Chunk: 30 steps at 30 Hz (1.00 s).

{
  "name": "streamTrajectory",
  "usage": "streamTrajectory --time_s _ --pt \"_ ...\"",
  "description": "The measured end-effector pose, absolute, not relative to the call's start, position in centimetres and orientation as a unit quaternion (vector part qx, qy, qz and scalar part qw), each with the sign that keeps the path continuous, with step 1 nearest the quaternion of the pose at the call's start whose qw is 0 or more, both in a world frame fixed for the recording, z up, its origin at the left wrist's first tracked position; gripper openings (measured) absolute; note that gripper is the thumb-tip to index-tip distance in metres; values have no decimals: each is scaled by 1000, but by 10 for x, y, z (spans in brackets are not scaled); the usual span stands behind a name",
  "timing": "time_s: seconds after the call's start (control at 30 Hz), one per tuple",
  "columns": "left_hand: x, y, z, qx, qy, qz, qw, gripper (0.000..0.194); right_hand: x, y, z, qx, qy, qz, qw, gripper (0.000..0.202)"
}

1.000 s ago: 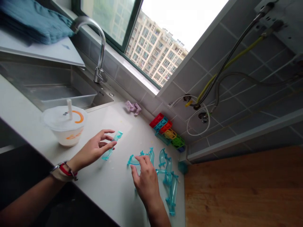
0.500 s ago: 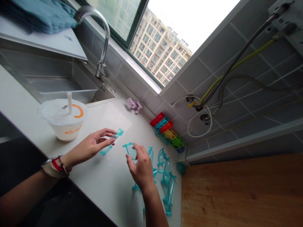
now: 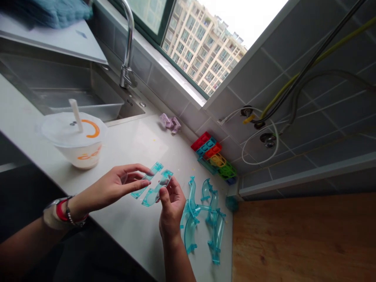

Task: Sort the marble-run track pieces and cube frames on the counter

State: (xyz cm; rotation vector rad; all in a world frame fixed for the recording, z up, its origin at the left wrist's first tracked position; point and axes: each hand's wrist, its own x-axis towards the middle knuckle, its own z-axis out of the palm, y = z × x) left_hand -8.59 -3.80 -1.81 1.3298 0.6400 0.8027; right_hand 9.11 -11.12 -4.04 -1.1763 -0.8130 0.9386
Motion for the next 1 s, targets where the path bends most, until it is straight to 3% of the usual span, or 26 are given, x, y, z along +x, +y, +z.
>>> streamTrajectory --time_s 0.63,0.8,1.0 --pt "-81 -42 -15 591 260 336 686 38 91 -110 -44 -514 -361 421 654 47" --pt "-81 -38 -24 590 263 340 683 52 93 -108 -44 -522 -332 424 662 48" --pt "-87 -32 -38 615 219 263 711 74 96 -106 -44 -521 -290 412 689 44"
